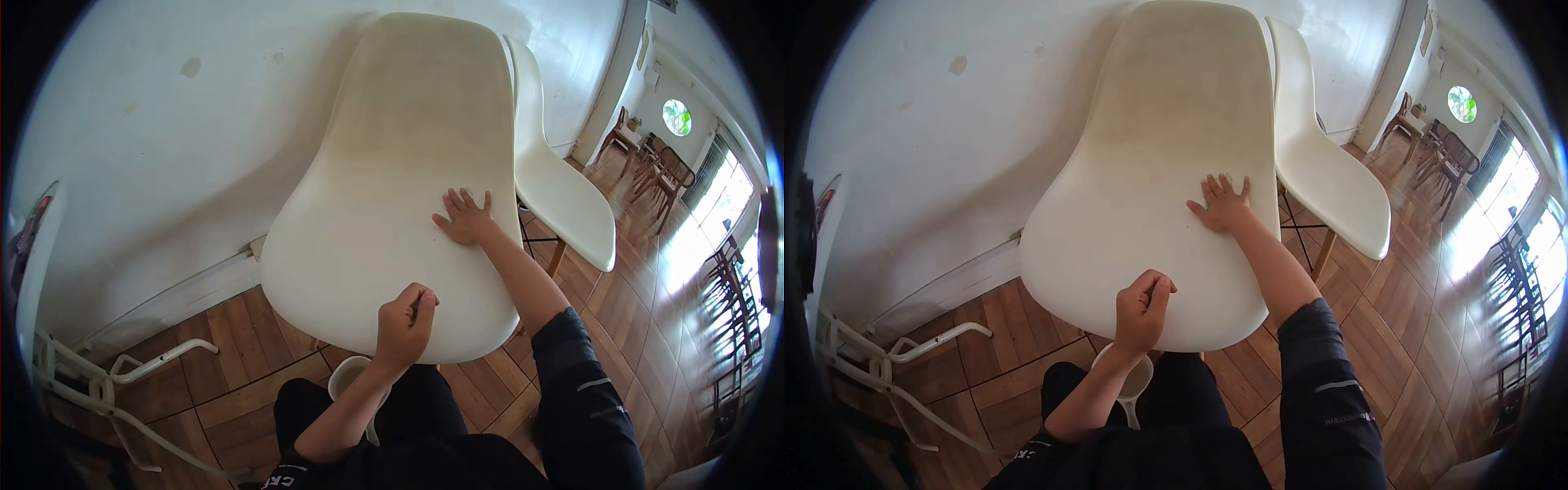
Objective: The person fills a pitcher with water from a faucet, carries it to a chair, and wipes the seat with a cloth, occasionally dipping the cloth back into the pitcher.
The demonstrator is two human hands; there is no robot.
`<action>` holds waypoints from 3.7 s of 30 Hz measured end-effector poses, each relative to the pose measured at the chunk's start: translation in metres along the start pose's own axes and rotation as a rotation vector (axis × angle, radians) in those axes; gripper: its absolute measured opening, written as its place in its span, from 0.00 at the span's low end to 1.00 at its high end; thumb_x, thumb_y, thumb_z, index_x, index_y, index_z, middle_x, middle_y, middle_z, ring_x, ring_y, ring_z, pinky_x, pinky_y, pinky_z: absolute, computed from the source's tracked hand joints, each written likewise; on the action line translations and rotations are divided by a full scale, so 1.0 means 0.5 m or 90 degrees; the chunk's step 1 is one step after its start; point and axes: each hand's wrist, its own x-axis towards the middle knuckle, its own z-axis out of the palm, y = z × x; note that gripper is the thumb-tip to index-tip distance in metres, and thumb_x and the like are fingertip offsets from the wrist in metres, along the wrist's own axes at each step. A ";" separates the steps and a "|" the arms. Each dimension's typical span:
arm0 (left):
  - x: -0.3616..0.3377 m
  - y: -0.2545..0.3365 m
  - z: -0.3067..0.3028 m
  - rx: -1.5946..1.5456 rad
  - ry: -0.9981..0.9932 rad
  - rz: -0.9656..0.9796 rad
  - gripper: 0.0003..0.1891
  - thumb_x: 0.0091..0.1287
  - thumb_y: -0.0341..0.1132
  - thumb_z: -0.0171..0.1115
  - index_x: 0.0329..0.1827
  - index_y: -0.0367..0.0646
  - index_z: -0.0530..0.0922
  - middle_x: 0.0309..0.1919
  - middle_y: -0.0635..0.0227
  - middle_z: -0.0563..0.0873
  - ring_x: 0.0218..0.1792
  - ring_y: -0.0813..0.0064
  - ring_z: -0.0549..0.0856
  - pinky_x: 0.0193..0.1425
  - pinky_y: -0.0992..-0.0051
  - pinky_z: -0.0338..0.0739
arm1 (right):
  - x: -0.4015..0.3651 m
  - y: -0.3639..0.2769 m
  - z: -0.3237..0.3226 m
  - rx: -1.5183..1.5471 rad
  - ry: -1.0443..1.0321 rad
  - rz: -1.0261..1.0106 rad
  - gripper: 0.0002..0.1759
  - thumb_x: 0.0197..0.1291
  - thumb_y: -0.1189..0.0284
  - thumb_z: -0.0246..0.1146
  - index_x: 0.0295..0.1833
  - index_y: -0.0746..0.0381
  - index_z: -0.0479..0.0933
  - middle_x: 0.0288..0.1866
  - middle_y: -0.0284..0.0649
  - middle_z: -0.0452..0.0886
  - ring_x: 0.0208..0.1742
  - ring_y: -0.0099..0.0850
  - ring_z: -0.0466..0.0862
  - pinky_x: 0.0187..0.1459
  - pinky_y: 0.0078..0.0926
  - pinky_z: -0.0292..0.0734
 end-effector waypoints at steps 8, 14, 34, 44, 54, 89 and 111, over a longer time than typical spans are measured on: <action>0.017 -0.004 -0.002 -0.013 0.013 0.020 0.12 0.69 0.31 0.48 0.27 0.37 0.73 0.13 0.81 0.64 0.17 0.91 0.59 0.21 0.83 0.52 | -0.138 -0.021 -0.012 0.053 -0.038 -0.041 0.42 0.63 0.40 0.29 0.74 0.57 0.45 0.77 0.35 0.43 0.77 0.35 0.41 0.69 0.63 0.31; 0.007 -0.001 0.004 -0.012 0.022 0.049 0.12 0.69 0.31 0.49 0.26 0.37 0.73 0.13 0.80 0.63 0.17 0.91 0.59 0.20 0.81 0.52 | -0.390 -0.031 -0.021 0.071 0.047 -0.170 0.44 0.62 0.38 0.33 0.71 0.62 0.52 0.74 0.42 0.53 0.75 0.39 0.49 0.67 0.67 0.34; 0.001 -0.002 -0.003 -0.016 0.012 0.056 0.12 0.69 0.30 0.49 0.26 0.37 0.73 0.11 0.81 0.63 0.16 0.92 0.58 0.19 0.82 0.51 | -0.016 -0.025 -0.006 -0.074 -0.030 0.064 0.43 0.63 0.39 0.27 0.74 0.58 0.43 0.77 0.33 0.41 0.77 0.33 0.39 0.72 0.51 0.29; 0.001 -0.011 0.002 -0.036 0.033 0.084 0.12 0.68 0.31 0.49 0.26 0.37 0.73 0.11 0.81 0.62 0.16 0.91 0.59 0.19 0.82 0.52 | -0.326 -0.039 -0.013 0.053 0.012 -0.217 0.44 0.62 0.38 0.34 0.73 0.59 0.48 0.75 0.44 0.48 0.75 0.44 0.47 0.70 0.57 0.37; -0.004 -0.001 0.000 -0.039 0.009 0.044 0.12 0.69 0.31 0.49 0.25 0.38 0.73 0.13 0.81 0.63 0.16 0.92 0.58 0.20 0.82 0.51 | -0.364 -0.036 -0.050 0.077 -0.058 -0.225 0.38 0.66 0.44 0.32 0.73 0.57 0.48 0.76 0.42 0.48 0.76 0.39 0.47 0.69 0.59 0.37; -0.005 -0.003 -0.006 -0.022 -0.009 0.059 0.12 0.68 0.31 0.50 0.25 0.36 0.73 0.11 0.79 0.65 0.16 0.91 0.60 0.19 0.82 0.53 | -0.265 -0.027 -0.030 0.013 -0.051 -0.136 0.45 0.61 0.36 0.30 0.74 0.56 0.46 0.76 0.39 0.49 0.75 0.37 0.50 0.71 0.55 0.33; 0.001 -0.015 -0.004 -0.033 0.009 0.093 0.12 0.68 0.31 0.49 0.25 0.37 0.73 0.15 0.80 0.66 0.18 0.91 0.60 0.21 0.82 0.53 | -0.444 -0.088 0.036 0.104 0.196 -0.181 0.41 0.62 0.38 0.35 0.72 0.55 0.53 0.74 0.39 0.54 0.74 0.39 0.52 0.68 0.63 0.36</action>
